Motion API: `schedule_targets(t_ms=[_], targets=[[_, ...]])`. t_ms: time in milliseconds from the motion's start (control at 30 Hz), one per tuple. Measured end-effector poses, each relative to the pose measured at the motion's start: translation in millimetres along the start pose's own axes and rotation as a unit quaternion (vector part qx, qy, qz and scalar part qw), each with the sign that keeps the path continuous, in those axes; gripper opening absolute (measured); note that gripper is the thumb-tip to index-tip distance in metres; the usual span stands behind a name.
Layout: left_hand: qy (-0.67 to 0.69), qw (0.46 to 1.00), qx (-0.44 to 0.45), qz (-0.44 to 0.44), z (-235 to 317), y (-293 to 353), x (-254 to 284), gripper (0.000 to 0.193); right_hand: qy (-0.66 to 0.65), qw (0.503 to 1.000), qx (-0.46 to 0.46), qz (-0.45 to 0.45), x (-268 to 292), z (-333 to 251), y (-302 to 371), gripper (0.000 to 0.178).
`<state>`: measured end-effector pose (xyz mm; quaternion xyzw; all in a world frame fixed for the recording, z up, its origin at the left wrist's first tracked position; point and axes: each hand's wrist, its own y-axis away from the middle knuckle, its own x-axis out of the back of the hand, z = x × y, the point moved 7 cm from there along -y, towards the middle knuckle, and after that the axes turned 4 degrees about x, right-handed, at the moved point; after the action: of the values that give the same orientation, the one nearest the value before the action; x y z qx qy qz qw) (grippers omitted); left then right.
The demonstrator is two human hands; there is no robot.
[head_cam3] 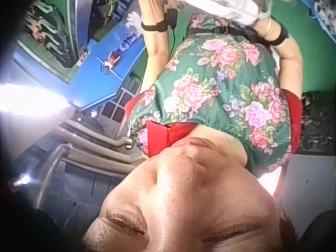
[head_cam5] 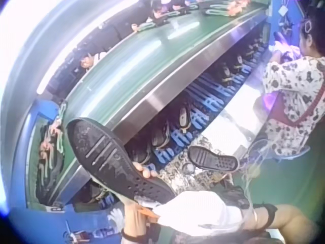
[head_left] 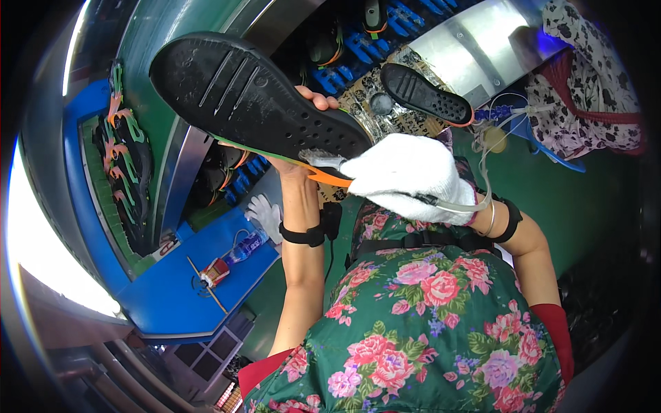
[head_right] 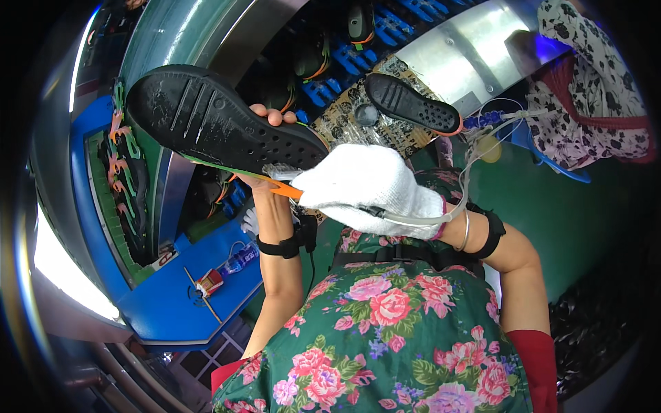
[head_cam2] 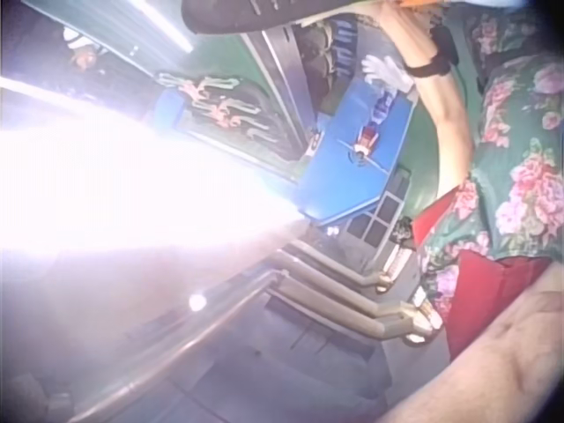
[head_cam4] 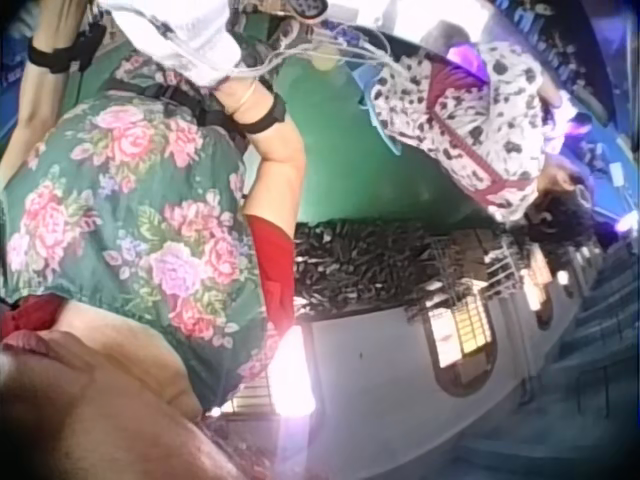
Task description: The recorder uses a brush tool to apply a liquid adhesive to the underside of shoe soles, then places them onto a conveyor belt.
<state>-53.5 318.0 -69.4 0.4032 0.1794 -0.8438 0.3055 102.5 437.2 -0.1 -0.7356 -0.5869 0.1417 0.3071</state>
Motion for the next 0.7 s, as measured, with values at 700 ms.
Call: schedule_targets(t_ms=[700], targets=[[0.003,0.992,-0.084,-0.092,17,-17,-17,0.066,0.009,0.999,-0.033,-0.011,12,4,1,0.021]])
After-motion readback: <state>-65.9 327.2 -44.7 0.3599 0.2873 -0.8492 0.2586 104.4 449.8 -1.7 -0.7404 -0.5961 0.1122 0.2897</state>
